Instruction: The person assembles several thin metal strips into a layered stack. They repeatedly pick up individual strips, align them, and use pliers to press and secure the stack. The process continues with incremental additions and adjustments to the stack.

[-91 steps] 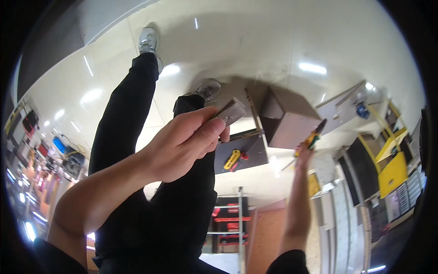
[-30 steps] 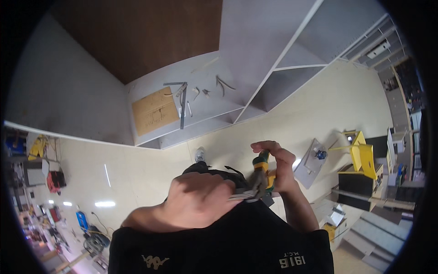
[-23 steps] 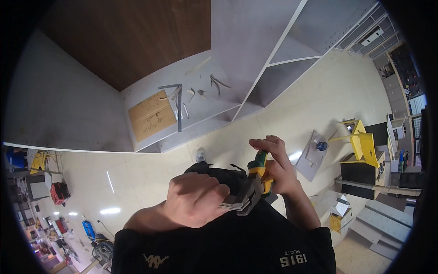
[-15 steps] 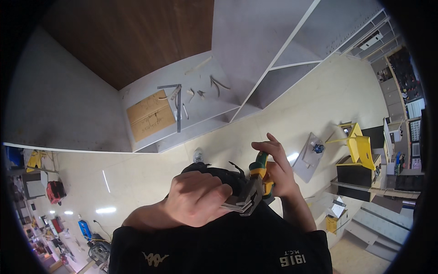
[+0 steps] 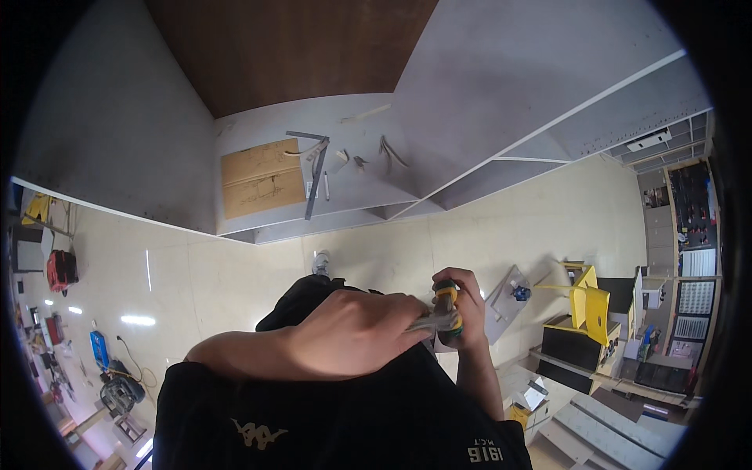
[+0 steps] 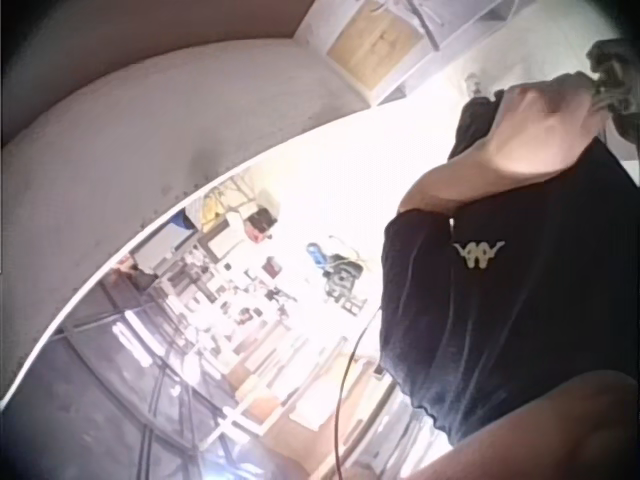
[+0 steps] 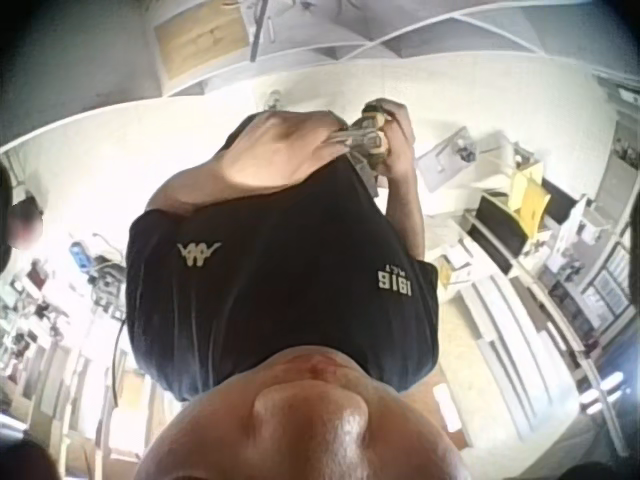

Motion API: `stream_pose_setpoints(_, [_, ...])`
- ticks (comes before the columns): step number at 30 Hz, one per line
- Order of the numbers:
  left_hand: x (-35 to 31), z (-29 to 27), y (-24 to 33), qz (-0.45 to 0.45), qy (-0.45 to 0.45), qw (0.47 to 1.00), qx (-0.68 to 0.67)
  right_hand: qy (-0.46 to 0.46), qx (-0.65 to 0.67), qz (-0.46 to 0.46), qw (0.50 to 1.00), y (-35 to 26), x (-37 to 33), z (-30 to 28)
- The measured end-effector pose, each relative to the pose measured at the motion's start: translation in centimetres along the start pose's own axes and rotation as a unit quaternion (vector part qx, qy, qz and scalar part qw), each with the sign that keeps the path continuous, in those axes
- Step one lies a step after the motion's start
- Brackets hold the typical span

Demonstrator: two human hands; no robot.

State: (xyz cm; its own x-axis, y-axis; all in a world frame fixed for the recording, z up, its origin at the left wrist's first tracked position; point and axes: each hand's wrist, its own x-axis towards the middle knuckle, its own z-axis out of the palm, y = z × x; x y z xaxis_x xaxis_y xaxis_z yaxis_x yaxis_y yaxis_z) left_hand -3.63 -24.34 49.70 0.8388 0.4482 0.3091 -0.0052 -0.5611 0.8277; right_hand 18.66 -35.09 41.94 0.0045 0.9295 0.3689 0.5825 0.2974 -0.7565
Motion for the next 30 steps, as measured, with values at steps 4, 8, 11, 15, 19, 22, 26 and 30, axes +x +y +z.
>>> stream_pose_setpoints(4, [0.3, -2.7, -2.4, -0.216, -0.199, 0.884, -0.363, -0.034, -0.012, -0.002, 0.999, 0.1, 0.5, 0.4])
stream_pose_setpoints(8, [-0.8, -2.2, -5.8, -0.196, -0.231, 0.789, -0.534, -0.067, 0.015, 0.017, 0.997, 0.2, 0.5, 1.1])
stream_pose_setpoints(11, [-0.8, -1.9, -6.3, -0.188, -0.263, 0.768, -0.554, -0.076, 0.035, 0.031, 0.996, 0.5, 0.4, 1.6])
stream_pose_setpoints(15, [-1.5, -1.2, -6.5, -0.194, -0.226, 0.755, -0.584, -0.084, 0.049, 0.052, 0.994, 0.1, 0.7, 1.6])
stream_pose_setpoints(19, [-2.1, -1.3, -6.2, -0.215, -0.179, 0.805, -0.523, -0.093, 0.003, 0.069, 0.993, 0.2, 0.9, 1.9])
stream_pose_setpoints(22, [-1.9, -0.9, -6.9, -0.236, -0.122, 0.897, -0.353, -0.061, -0.023, 0.128, 0.990, 0.1, 1.0, 2.6])
stream_pose_setpoints(26, [-2.9, 1.0, -8.4, -0.221, 0.010, 0.960, -0.170, -0.102, -0.060, 0.188, 0.975, 0.3, 1.7, 3.8])
stream_pose_setpoints(30, [-2.7, 0.0, -10.1, -0.277, -0.025, 0.922, -0.271, -0.123, -0.080, 0.247, 0.958, 0.4, 1.4, 4.4])
